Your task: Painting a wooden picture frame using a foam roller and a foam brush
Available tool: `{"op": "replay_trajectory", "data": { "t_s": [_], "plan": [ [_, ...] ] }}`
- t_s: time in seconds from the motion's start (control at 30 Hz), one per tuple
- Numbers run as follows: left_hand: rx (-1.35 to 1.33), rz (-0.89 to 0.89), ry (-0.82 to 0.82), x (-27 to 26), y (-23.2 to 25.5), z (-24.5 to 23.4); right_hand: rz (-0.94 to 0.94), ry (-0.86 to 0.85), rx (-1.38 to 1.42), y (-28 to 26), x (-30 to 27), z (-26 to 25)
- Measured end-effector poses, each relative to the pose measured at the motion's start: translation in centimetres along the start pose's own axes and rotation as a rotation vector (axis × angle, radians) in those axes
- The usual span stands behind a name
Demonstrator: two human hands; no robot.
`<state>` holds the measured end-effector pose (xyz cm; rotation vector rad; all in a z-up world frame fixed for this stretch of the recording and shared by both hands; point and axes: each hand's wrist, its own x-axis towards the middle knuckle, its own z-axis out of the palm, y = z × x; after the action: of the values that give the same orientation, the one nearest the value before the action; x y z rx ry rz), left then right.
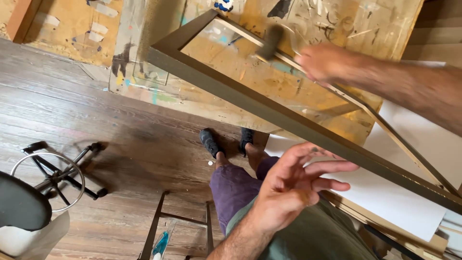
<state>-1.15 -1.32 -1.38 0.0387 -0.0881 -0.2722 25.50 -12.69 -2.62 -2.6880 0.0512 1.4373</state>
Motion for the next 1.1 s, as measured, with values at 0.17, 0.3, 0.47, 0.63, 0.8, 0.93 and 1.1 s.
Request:
{"op": "replay_trajectory", "data": {
  "t_s": [0.17, 0.3, 0.47, 0.63, 0.8, 0.93, 1.1],
  "plan": [
    [0.013, 0.015, 0.025, -0.1, 0.2, 0.1, 0.040, 0.001, 0.031, 18.2, 0.3, 2.2],
    [0.057, 0.031, 0.018, -0.4, 0.9, -0.1, 0.339, 0.000, 0.546, 28.5, -3.3, 1.0],
    [0.150, 0.059, 0.077, -1.0, 1.2, 0.7, 0.227, 0.058, 1.188, 50.5, -3.6, 10.0],
    [0.223, 0.181, 0.214, -1.9, 0.8, 1.7, 0.218, 0.050, 1.606, 35.4, -9.0, 16.9],
    [0.363, 0.259, 0.384, -2.5, 0.5, 4.2, -0.211, 0.052, 2.236, 29.1, -3.5, 21.1],
    [0.370, 0.400, 0.685, -3.5, 0.6, 5.1, -0.448, 0.097, 2.373, 26.1, -4.0, 19.2],
    [0.430, 0.400, 0.819, -4.3, 2.0, 5.5, -0.860, 0.022, 2.291, 27.6, -7.1, 19.1]
  ]
}}
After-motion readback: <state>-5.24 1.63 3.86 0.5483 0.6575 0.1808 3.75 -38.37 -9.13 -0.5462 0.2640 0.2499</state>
